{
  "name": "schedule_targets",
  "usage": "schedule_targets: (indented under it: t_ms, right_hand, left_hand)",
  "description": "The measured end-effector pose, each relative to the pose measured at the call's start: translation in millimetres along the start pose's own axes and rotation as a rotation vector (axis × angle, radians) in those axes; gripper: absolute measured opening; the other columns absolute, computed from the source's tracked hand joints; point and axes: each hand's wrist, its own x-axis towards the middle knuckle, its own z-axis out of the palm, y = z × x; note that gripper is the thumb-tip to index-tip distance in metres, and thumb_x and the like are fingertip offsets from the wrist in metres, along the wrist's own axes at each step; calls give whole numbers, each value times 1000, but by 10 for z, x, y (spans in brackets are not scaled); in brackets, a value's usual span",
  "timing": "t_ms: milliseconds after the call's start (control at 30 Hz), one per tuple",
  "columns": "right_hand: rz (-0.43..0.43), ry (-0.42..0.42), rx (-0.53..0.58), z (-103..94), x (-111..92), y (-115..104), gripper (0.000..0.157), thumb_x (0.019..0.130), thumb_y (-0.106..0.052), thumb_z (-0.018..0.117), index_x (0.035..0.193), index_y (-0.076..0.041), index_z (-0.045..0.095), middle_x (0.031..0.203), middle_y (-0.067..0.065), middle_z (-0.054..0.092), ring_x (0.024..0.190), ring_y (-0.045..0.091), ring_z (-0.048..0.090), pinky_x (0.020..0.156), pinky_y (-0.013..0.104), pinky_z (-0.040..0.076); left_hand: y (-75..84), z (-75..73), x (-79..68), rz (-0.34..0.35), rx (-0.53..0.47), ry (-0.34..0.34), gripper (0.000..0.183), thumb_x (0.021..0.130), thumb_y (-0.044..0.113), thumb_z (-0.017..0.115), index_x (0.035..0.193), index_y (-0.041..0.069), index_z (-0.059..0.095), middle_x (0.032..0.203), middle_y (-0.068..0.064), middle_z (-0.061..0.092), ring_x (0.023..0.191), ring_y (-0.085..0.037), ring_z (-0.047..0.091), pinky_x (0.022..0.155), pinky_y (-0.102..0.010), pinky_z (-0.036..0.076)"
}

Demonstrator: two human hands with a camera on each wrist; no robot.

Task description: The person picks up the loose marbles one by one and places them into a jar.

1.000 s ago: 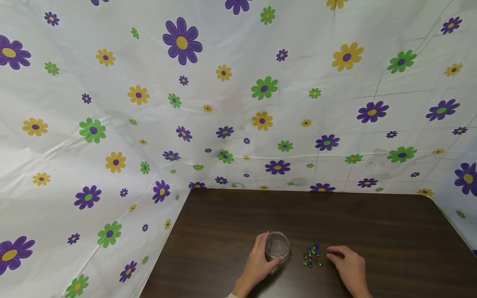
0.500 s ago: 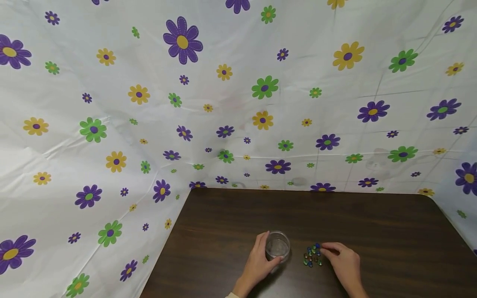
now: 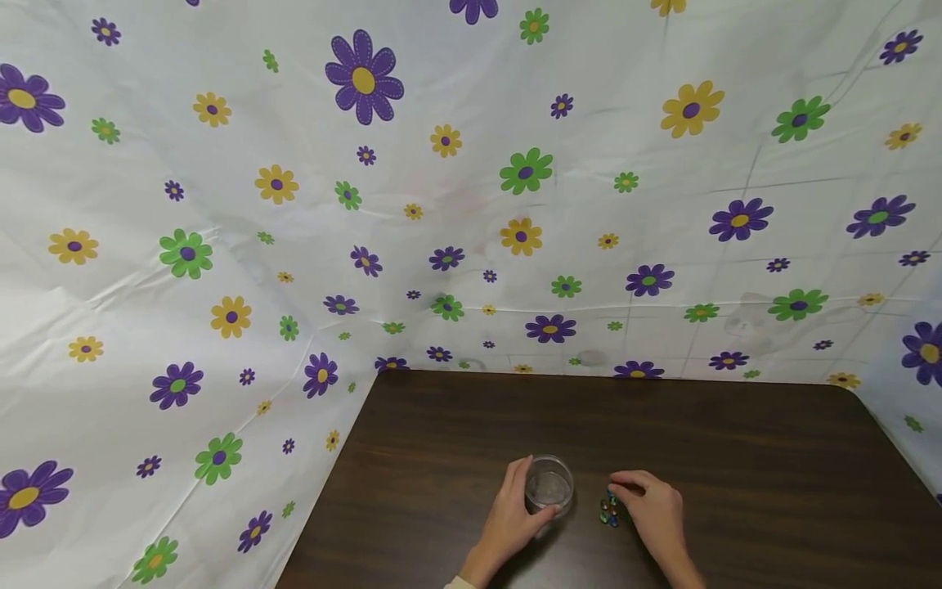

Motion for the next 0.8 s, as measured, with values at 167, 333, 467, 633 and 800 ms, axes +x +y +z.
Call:
schedule_targets:
  t_ms: [167,333,467,633,800]
  right_hand:
    - [-64,34,3,105,14,-65,14,84,-10,87,97,-8,82,97,5,78,74,-1,64,63,19,51]
    - [-87,34,32,189,31,-126,13,83,-8,87,95,-9,82,94,2,77,78,-3,64,67,18,52]
    - [-106,21,55,250,35,-180,14,82,-6,87,95,-8,82,93,3,78,77,-1,66,68,18,53]
    - [-107,14,88,326,43,-237,14,81,-5,88,94,-8,82,93,3,77,77,-1,67,68,18,54]
    - [-124,6,117,394,44,-261,16,80,-3,88,93,-7,82,92,2,77,77,1,68,67,19,54]
  left_hand:
    - [1,-10,4,1,-9,-7,82,86,41,85,147,0,50,140,-6,54,121,-20,61,92,-33,55]
    - [2,-14,7,-4,-22,-20,81,87,41,84,148,0,49,140,-7,53,121,-20,61,92,-34,55]
    - [-3,-17,4,-6,-26,-31,82,88,42,83,149,-1,48,141,-7,53,121,-19,61,92,-33,55]
    - [-2,-13,8,-14,-36,-39,83,88,42,83,150,0,48,142,-6,53,122,-19,60,92,-33,55]
    - [0,-11,10,-6,-42,-34,83,87,40,84,149,-1,48,141,-6,53,122,-19,60,92,-33,54]
